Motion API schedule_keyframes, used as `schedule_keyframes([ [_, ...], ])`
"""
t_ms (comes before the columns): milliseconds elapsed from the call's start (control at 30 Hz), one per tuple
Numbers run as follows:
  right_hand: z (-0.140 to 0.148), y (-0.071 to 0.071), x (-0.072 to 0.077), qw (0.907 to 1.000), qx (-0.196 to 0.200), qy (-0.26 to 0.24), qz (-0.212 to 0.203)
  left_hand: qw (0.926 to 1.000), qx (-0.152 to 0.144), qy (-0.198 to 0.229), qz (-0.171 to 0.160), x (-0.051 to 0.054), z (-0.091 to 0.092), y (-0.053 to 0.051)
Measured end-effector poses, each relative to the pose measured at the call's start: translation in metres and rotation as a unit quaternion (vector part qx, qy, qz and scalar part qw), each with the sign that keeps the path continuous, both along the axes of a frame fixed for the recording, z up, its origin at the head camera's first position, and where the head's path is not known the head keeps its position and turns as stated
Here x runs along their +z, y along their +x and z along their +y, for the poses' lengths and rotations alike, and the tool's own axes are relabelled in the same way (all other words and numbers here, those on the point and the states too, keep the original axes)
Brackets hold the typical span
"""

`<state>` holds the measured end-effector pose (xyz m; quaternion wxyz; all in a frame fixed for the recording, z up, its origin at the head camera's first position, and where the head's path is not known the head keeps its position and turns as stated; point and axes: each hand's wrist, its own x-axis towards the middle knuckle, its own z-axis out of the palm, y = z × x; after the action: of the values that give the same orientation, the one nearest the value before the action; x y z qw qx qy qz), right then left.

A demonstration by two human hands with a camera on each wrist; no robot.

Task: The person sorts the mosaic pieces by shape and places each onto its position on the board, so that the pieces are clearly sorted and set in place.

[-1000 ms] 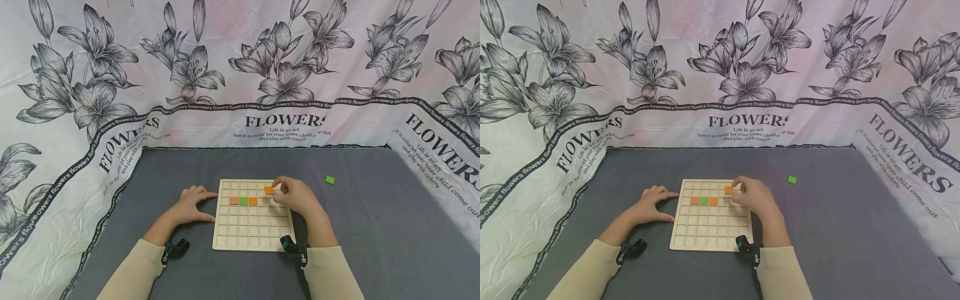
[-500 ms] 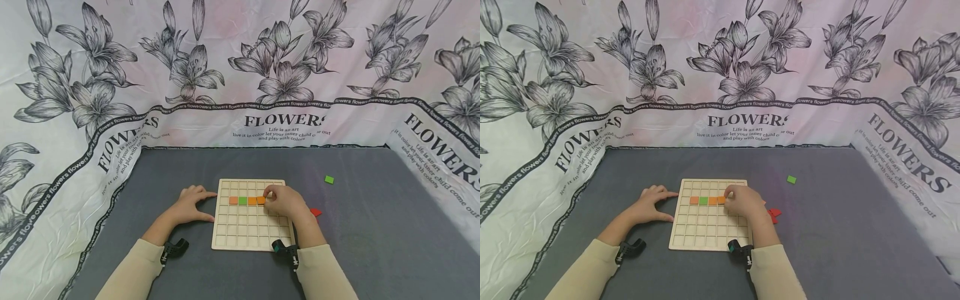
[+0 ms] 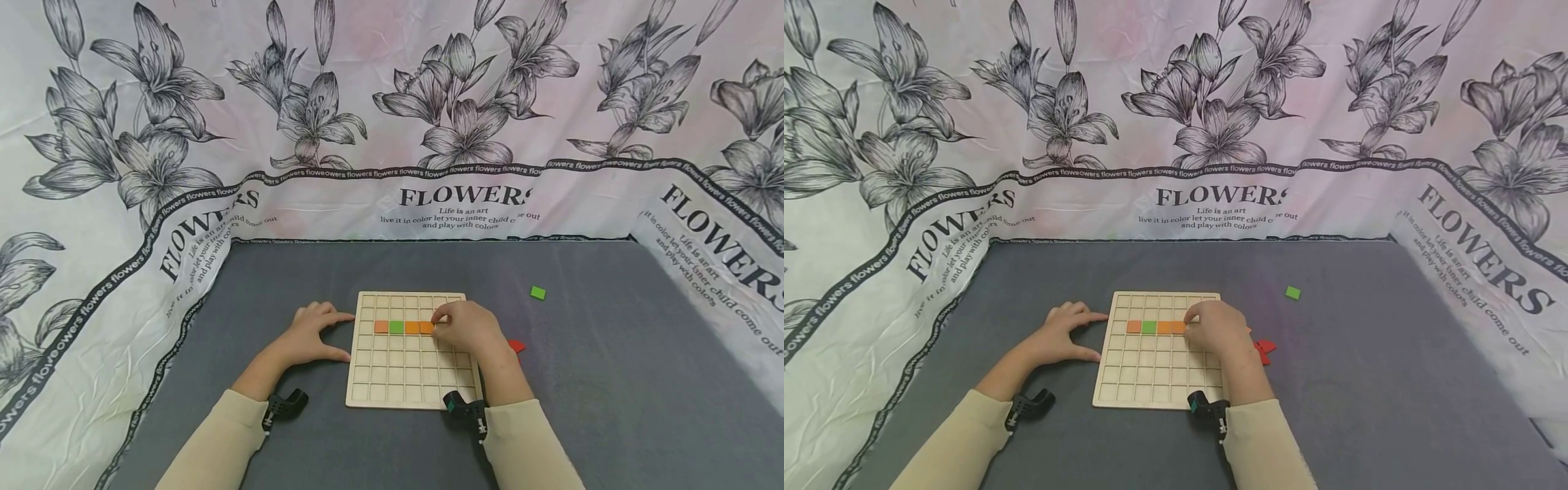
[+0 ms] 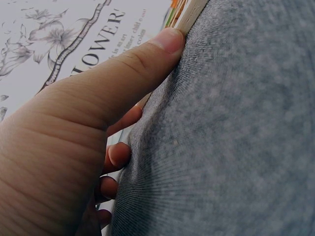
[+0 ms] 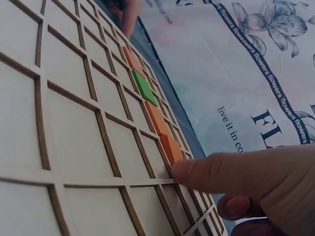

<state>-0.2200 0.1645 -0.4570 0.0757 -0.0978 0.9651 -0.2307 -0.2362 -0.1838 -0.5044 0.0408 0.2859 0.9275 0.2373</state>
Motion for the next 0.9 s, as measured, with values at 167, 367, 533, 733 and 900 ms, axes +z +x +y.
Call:
schedule_keyframes([
  [167, -0.001, 0.0, -0.002, 0.9997, 0.002, -0.021, -0.008, 1.0, 0.0, 0.005, -0.001, 0.001, 0.0, 0.001],
  [367, -0.001, -0.002, -0.002, 0.9999, 0.001, -0.011, -0.003, 0.9999, -0.002, 0.007, 0.009, 0.002, 0.0, 0.001],
  [533, 0.003, -0.001, 0.001, 0.9997, 0.011, -0.021, -0.004, 1.0, 0.002, 0.002, 0.008, 0.002, 0.001, 0.001],
  [733, 0.032, 0.001, 0.006, 0.9954, -0.015, -0.094, 0.007, 1.0, 0.001, -0.002, 0.003, -0.001, 0.001, 0.0],
  [900, 0.059, 0.002, 0.011, 0.9865, -0.058, -0.153, -0.004, 1.0, 0.001, 0.002, 0.004, -0.002, 0.0, 0.0],
])
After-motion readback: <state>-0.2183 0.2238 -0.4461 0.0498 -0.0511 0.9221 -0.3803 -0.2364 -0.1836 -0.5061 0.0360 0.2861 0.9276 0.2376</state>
